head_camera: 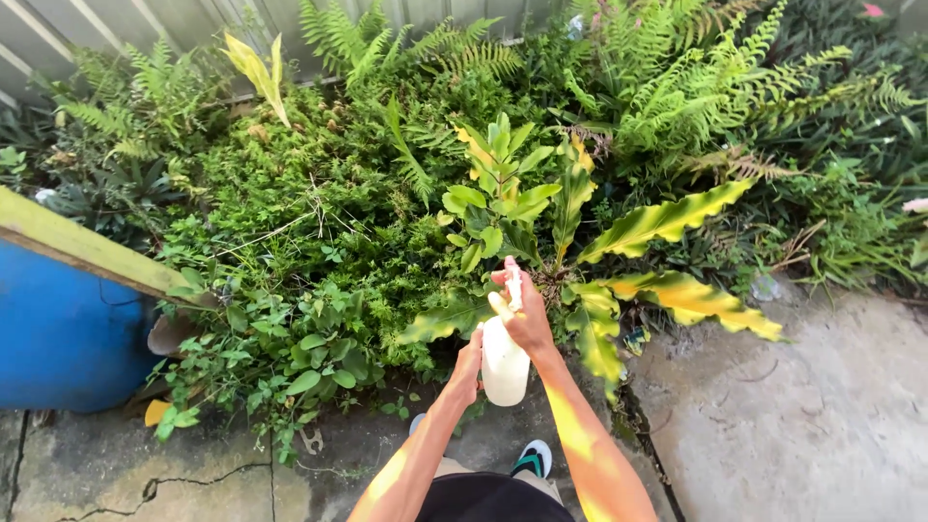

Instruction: Misting various garden plants using a hand-held spray bottle

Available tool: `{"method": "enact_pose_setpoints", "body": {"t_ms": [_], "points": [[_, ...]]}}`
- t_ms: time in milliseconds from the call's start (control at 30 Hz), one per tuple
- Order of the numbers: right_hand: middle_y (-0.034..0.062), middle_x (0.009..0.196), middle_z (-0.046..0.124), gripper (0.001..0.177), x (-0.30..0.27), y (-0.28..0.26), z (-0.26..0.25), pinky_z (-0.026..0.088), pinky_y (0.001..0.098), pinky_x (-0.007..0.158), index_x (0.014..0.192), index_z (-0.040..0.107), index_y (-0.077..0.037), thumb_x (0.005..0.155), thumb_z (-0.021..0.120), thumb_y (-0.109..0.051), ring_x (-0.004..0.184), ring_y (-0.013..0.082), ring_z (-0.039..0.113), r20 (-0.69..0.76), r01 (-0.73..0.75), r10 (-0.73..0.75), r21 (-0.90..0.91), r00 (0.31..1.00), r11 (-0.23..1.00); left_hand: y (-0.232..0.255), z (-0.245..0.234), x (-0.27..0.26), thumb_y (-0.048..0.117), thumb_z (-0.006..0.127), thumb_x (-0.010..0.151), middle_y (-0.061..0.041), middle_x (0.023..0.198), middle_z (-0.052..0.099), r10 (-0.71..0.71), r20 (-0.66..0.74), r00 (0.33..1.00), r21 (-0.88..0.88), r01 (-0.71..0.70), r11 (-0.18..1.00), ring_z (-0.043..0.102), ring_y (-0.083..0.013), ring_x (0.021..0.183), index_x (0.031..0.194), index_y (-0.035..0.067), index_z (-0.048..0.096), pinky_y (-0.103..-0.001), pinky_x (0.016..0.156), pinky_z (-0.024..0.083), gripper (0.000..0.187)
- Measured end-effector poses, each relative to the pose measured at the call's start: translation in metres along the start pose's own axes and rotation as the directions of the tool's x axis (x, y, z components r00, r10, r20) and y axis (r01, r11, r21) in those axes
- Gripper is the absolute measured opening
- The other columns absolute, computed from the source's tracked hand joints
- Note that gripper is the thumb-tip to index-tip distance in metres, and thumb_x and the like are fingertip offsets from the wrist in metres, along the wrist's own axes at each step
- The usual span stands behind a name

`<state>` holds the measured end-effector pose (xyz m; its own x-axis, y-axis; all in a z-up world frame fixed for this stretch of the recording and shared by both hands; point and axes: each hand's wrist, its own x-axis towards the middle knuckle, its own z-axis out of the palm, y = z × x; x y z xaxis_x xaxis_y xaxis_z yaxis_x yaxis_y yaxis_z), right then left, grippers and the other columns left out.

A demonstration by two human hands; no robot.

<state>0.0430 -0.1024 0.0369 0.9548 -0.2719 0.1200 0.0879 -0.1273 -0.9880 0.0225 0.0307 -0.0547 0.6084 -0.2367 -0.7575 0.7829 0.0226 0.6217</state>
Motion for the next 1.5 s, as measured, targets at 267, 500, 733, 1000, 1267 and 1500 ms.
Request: {"method": "enact_pose_setpoints", "body": {"t_ms": [267,500,733,1000,1267,1500], "points": [[0.0117,0.082,0.071,0.024,0.002,0.041,0.046,0.054,0.0325,0.068,0.117,0.067,-0.003,0.094,0.066,-0.009,0.068,0.0196,0.065,-0.153,-0.222,0.216,-0.022,0.964,0.975,-0.009,-0.035,0.006,0.069,0.052,0.093,-0.012,0.125,0.062,-0.080,0.014,0.997,0.022,0.079,0.997,0.065,-0.0279,0.107,0.144,0.005,0.052,-0.055,0.074,0.058,0.081],[0.0067,0.062,0.070,0.009,0.001,0.060,0.081,0.053,0.0273,0.055,0.093,0.074,-0.010,0.085,0.073,-0.015,0.053,0.0158,0.068,-0.334,-0.371,0.327,-0.075,0.884,0.926,-0.009,-0.068,0.009,0.067,0.051,0.094,-0.010,0.107,0.065,-0.167,0.031,0.985,0.008,0.167,0.986,0.069,-0.0241,0.090,0.136,0.003,0.059,-0.044,0.064,0.060,0.076],[0.0095,0.082,0.073,0.026,-0.005,0.066,0.105,0.056,0.0314,0.067,0.109,0.070,-0.005,0.085,0.074,-0.013,0.066,0.0159,0.066,-0.294,-0.354,0.343,0.017,0.892,0.935,-0.015,-0.096,0.022,0.070,0.056,0.089,-0.012,0.105,0.067,-0.234,0.030,0.972,0.024,0.233,0.972,0.072,-0.0272,0.089,0.130,0.004,0.063,-0.051,0.063,0.062,0.078],[0.0076,0.055,0.066,0.010,-0.010,0.051,0.135,0.052,0.0265,0.052,0.082,0.069,-0.008,0.086,0.067,-0.017,0.049,0.0157,0.063,-0.388,-0.442,0.384,-0.069,0.837,0.894,-0.020,-0.129,0.035,0.066,0.060,0.089,-0.013,0.098,0.069,-0.219,-0.002,0.976,0.016,0.219,0.976,0.074,-0.0269,0.079,0.123,0.004,0.066,-0.046,0.059,0.063,0.071],[0.0129,0.079,0.068,0.024,-0.020,0.036,0.156,0.060,0.0295,0.067,0.108,0.067,0.005,0.088,0.069,-0.009,0.072,0.0176,0.065,-0.348,-0.372,0.365,0.046,0.864,0.927,0.012,-0.139,-0.001,0.057,0.064,0.088,-0.014,0.096,0.071,-0.221,-0.043,0.974,-0.001,0.221,0.975,0.075,-0.0263,0.080,0.119,0.003,0.069,-0.042,0.065,0.063,0.063],[0.0140,0.063,0.068,0.012,-0.034,0.024,0.149,0.060,0.0251,0.051,0.086,0.068,-0.001,0.089,0.068,-0.013,0.056,0.0170,0.068,-0.360,-0.403,0.392,0.050,0.846,0.914,-0.003,-0.137,-0.008,0.059,0.063,0.087,-0.016,0.099,0.071,-0.197,-0.051,0.979,-0.020,0.196,0.980,0.074,-0.0266,0.082,0.122,0.003,0.070,-0.041,0.069,0.063,0.066]]}}
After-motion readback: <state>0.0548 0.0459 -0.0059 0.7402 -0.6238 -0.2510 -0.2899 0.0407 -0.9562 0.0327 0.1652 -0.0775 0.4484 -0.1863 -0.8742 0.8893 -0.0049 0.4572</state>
